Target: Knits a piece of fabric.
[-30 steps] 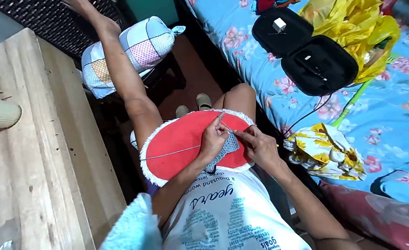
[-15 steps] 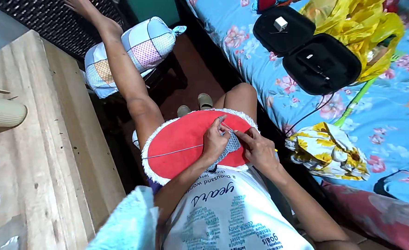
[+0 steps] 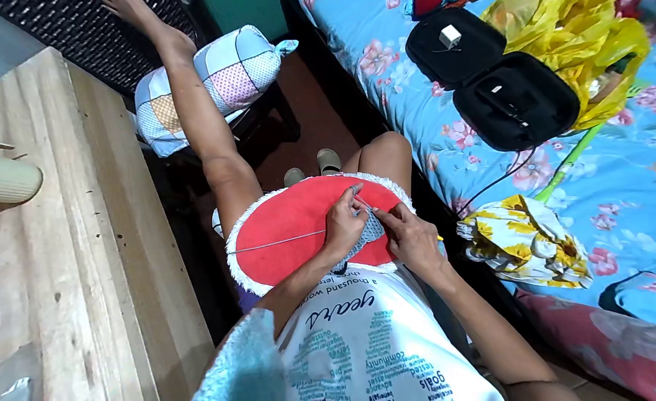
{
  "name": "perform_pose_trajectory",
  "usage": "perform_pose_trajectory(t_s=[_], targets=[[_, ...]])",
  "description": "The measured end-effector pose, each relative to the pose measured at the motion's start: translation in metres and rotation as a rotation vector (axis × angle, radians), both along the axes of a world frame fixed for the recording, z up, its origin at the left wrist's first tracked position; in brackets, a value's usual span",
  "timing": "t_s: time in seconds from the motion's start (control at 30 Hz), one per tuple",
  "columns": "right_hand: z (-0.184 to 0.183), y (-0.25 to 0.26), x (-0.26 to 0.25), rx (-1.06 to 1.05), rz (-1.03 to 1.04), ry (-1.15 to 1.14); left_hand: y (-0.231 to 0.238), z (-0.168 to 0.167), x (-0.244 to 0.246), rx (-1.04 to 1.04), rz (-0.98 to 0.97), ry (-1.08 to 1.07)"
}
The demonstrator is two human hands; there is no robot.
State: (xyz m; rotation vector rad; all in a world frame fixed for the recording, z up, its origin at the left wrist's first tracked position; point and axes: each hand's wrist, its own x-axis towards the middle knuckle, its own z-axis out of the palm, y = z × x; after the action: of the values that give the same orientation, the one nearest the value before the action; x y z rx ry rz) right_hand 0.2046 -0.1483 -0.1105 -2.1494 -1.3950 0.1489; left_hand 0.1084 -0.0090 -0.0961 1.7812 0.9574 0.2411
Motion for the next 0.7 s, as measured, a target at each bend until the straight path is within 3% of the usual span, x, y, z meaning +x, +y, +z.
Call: perform_pose_trajectory(t_s=[0.7], targets=[[0.0018,0.0013,-0.0031,-0.058,-0.026,0.028,-0.0012,-0.0029,-0.0011,0.005,0.001,-0.021]])
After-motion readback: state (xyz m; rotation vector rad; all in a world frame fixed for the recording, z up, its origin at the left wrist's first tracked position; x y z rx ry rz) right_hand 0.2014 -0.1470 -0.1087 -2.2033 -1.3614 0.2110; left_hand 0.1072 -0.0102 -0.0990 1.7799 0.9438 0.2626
